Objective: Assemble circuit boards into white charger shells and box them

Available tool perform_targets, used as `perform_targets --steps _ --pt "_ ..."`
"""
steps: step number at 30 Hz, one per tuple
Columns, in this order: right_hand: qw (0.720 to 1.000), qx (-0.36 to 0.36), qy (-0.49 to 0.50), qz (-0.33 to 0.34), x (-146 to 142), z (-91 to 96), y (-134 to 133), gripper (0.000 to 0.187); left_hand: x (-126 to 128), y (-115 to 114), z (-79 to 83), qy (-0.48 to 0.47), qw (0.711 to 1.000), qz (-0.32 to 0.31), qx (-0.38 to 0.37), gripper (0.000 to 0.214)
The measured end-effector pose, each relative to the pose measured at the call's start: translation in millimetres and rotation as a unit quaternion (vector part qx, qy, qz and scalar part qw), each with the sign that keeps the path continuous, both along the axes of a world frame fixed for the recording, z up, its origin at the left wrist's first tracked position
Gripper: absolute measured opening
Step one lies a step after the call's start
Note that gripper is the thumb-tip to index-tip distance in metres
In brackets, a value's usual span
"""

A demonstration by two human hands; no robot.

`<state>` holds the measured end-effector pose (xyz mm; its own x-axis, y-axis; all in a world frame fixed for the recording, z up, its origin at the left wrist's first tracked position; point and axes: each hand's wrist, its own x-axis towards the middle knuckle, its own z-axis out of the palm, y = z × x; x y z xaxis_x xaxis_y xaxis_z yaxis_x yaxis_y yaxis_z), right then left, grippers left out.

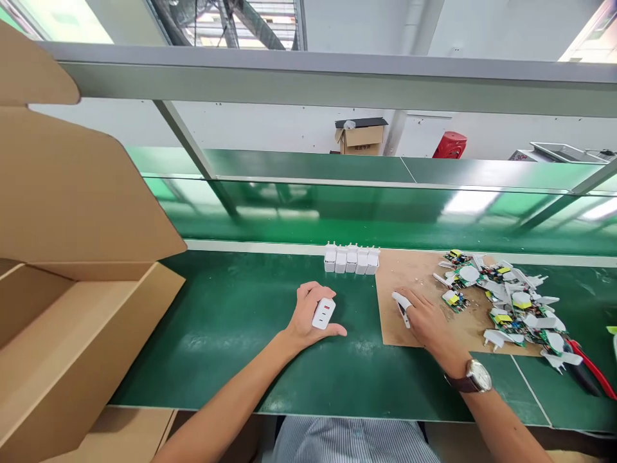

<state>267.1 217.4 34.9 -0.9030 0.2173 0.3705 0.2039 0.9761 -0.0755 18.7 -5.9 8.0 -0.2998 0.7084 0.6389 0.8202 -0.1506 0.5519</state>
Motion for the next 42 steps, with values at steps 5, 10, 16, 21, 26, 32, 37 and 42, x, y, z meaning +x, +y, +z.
perform_targets --steps 5,10,16,21,26,32,37,42 --pt "0.997 0.07 -0.039 -0.004 6 -7.3 6 0.055 -2 0 3.9 -0.043 0.999 0.019 0.017 0.077" --pt "1.0 0.016 0.007 0.006 -11 2.6 -9 0.053 -3 0 5.4 -0.057 0.998 0.029 0.021 0.077" --pt "0.981 -0.151 0.08 0.093 -51 12.6 -45 0.04 -5 -1 6.6 -0.061 0.997 0.03 0.033 0.076" --pt "0.924 -0.351 0.044 0.143 -81 14.5 -81 0.028 -6 -2 8.0 -0.027 0.997 0.036 0.054 0.077" --pt "0.724 -0.673 -0.002 0.15 -104 14.3 -114 0.033 -3 -4 8.2 0.055 0.989 -0.021 0.137 0.079" --pt "0.61 -0.775 0.12 0.114 -109 8.5 -115 0.043 3 -1 9.6 -0.046 0.988 -0.082 0.12 0.061" --pt "0.84 -0.504 0.195 0.053 -101 9.9 -80 0.025 3 0 0.9 -0.107 0.994 -0.027 0.002 0.068" --pt "0.931 -0.321 0.139 0.101 -89 -8.8 -63 0.031 1 0 -8.3 -0.145 0.986 -0.037 -0.078 0.073"
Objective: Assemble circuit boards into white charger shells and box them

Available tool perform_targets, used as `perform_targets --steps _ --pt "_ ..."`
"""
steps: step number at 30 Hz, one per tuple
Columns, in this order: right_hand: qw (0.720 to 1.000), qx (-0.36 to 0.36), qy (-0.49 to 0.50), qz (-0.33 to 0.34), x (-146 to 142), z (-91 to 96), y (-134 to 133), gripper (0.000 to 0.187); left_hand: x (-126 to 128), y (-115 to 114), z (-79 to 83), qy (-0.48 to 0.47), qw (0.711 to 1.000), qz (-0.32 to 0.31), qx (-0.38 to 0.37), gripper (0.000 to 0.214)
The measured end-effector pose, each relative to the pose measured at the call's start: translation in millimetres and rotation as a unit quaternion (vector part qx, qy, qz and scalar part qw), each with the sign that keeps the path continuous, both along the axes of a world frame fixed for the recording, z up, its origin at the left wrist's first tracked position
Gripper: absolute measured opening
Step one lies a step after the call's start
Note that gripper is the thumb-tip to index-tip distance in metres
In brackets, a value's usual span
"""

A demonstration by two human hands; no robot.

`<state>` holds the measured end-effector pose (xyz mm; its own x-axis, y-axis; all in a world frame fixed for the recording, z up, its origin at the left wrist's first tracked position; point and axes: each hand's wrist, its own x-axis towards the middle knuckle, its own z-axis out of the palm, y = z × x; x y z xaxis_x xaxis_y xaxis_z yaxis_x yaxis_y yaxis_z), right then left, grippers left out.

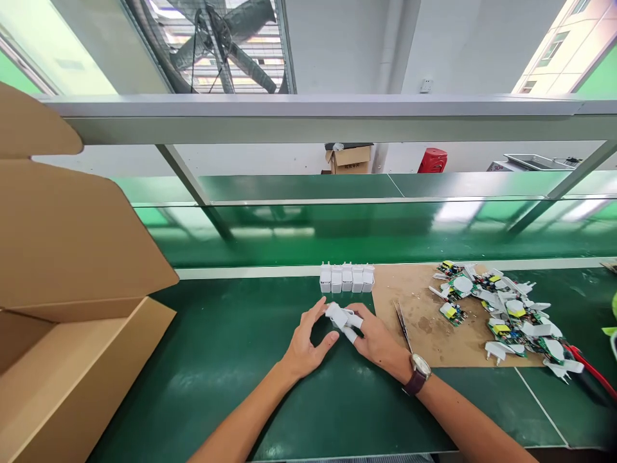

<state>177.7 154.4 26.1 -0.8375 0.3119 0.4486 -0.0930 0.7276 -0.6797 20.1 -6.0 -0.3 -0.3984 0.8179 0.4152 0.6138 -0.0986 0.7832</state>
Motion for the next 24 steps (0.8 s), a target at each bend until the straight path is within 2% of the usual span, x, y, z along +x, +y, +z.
perform_targets --steps 5,9,14,16,18,19,21,23,24 --pt "0.998 0.055 0.009 0.002 4 -9.6 -1 0.04 -2 -1 1.0 -0.033 0.999 0.016 -0.033 0.071" --pt "0.999 0.024 0.025 -0.014 2 -6.7 1 0.04 -4 -1 1.7 -0.049 0.998 0.016 -0.037 0.075" --pt "1.0 0.027 -0.009 0.009 -1 -14.0 2 0.032 -3 4 2.0 -0.074 0.995 0.001 -0.061 0.081" --pt "0.999 -0.044 -0.004 -0.003 -2 -16.4 -1 0.028 -2 6 2.9 -0.056 0.997 -0.002 -0.054 0.094" --pt "0.981 -0.194 0.007 -0.008 -4 -15.8 -6 0.027 0 6 4.1 -0.016 0.999 -0.005 -0.031 0.105" --pt "0.958 -0.287 0.004 -0.002 -5 -14.4 -8 0.03 1 6 4.6 0.009 1.0 -0.003 -0.016 0.103" --pt "0.888 -0.459 -0.016 0.028 -7 -10.3 -12 0.039 5 5 5.4 0.052 0.998 0.005 0.016 0.087" --pt "0.822 -0.564 -0.038 0.066 -8 -6.1 -16 0.046 8 3 6.2 0.075 0.996 0.009 0.04 0.071" --pt "0.801 -0.592 -0.044 0.082 -8 -4.4 -17 0.047 9 3 6.6 0.08 0.996 0.007 0.046 0.067"
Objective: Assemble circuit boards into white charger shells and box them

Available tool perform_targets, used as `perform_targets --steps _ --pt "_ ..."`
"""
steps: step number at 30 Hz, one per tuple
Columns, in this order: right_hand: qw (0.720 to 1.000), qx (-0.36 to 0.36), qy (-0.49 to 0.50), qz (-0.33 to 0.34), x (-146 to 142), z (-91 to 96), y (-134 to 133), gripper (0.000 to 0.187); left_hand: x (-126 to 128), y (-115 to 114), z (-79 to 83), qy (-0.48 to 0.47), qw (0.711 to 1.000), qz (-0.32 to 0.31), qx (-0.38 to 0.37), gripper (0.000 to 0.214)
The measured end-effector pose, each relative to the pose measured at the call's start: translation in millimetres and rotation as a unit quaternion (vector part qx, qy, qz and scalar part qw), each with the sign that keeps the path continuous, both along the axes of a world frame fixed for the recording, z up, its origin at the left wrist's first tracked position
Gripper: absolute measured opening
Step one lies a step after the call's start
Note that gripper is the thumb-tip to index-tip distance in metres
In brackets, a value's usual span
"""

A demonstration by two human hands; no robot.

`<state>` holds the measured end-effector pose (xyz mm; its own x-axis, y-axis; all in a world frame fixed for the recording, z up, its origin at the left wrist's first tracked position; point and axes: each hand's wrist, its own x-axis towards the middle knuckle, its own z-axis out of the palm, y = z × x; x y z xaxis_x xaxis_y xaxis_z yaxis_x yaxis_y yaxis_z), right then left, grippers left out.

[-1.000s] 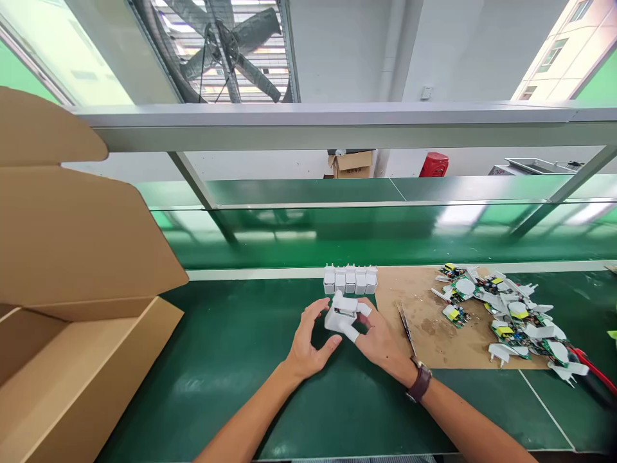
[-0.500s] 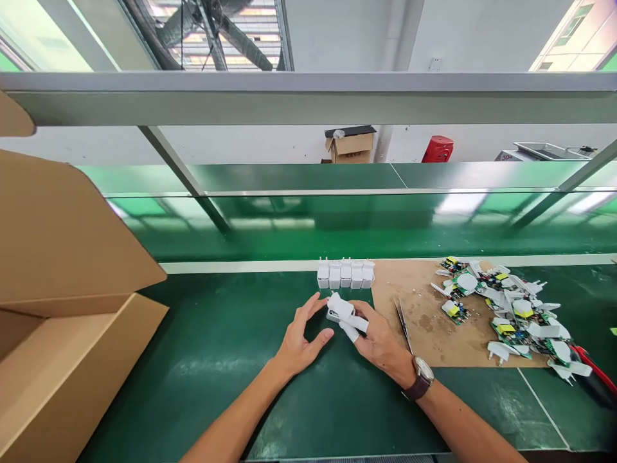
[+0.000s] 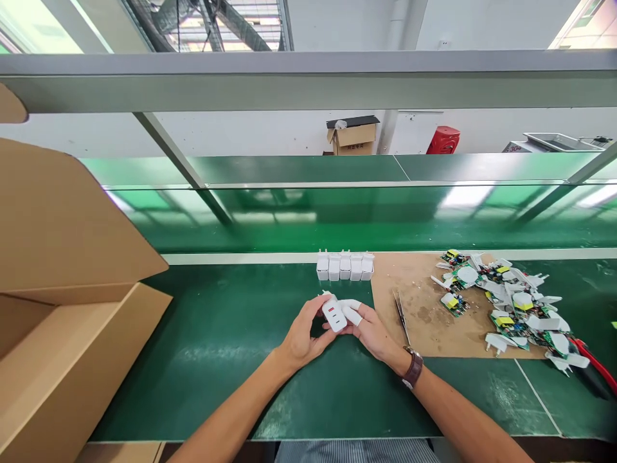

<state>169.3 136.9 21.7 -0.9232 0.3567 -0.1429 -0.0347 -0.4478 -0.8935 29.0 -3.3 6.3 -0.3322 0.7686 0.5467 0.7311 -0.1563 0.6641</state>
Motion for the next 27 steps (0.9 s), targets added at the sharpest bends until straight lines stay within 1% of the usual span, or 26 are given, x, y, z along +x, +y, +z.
perform_targets --steps 1,3,7,11,17,23,27 --pt "1.0 -0.022 0.005 0.009 -0.2 1.3 -1.3 0.047 0.7 -0.3 0.5 0.003 1.0 -0.004 0.003 0.067" --pt "0.999 -0.037 0.01 0.018 -0.5 2.8 -3.1 0.046 0.9 0.1 1.7 0.017 1.0 -0.01 0.018 0.069" --pt "0.999 -0.029 -0.005 0.019 -0.8 2.8 -4.2 0.047 -0.5 3.3 3.8 0.045 0.997 -0.016 0.068 0.076" --pt "0.999 -0.028 -0.004 0.023 0.1 1.6 -3.7 0.046 -0.8 5.1 6.4 0.044 0.995 -0.018 0.085 0.078" --pt "0.999 -0.036 0.008 0.025 0.4 0.1 -4.2 0.042 -0.2 4.8 9.6 0.048 0.995 -0.016 0.087 0.077" --pt "1.0 -0.025 0.001 0.018 0.0 1.0 -4.7 0.045 -0.7 4.9 8.5 0.065 0.992 -0.028 0.102 0.086" --pt "1.0 -0.024 -0.002 0.019 0.0 1.3 -4.2 0.046 -0.7 4.5 8.5 0.065 0.993 -0.034 0.095 0.086"
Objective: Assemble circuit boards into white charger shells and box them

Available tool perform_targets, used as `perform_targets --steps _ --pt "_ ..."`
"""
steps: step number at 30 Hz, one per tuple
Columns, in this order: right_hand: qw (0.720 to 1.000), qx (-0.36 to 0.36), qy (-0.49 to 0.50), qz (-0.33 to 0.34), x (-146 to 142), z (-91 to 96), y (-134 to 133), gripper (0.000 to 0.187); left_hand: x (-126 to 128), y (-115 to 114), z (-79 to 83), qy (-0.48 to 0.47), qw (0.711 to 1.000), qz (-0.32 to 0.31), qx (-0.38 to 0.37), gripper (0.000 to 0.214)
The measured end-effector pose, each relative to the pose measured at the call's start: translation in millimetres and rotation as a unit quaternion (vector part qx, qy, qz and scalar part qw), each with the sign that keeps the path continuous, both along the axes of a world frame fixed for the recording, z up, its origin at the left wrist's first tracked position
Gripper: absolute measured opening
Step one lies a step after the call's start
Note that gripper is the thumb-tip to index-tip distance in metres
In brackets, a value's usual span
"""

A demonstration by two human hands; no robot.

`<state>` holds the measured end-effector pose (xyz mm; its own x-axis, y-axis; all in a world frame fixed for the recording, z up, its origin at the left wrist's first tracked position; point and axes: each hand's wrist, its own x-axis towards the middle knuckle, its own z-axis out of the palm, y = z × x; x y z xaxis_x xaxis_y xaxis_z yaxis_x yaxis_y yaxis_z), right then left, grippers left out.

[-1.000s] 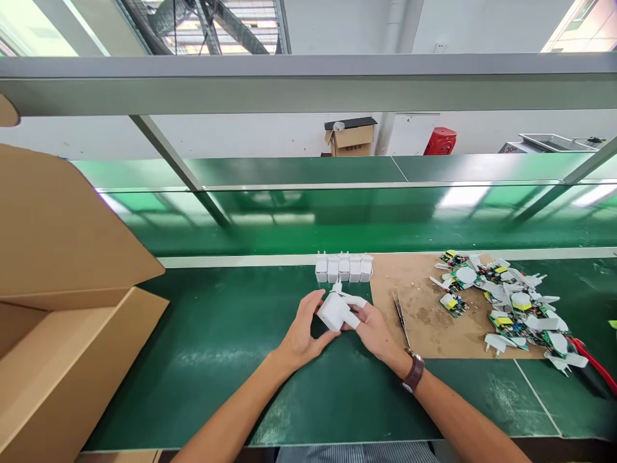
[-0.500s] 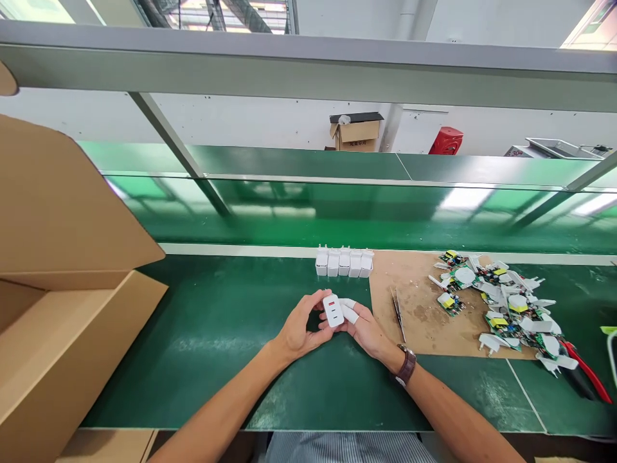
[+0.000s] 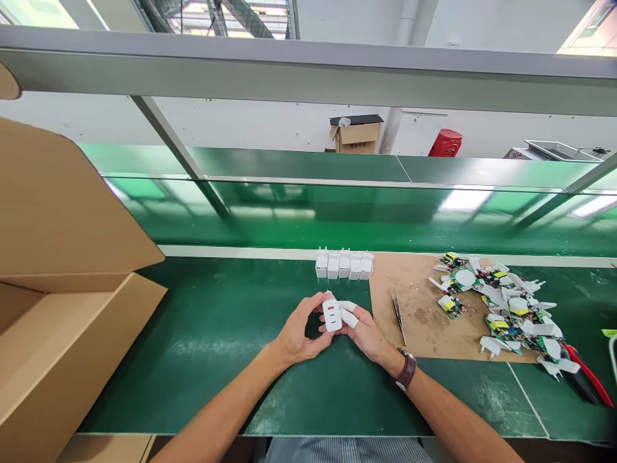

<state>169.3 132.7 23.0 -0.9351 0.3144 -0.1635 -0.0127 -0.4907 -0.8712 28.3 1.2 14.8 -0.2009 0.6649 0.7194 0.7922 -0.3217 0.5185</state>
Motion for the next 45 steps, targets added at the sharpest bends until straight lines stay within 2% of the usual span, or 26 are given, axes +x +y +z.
perform_targets --steps 19,45 --pt "1.0 0.015 -0.005 0.001 3.3 0.8 1.0 0.044 -0.8 -2.8 1.0 -0.015 0.999 -0.028 -0.02 0.089" --pt "1.0 -0.017 0.007 0.01 2.3 -1.8 1.3 0.035 -1.7 -1.9 2.0 0.003 0.999 -0.032 -0.004 0.088"
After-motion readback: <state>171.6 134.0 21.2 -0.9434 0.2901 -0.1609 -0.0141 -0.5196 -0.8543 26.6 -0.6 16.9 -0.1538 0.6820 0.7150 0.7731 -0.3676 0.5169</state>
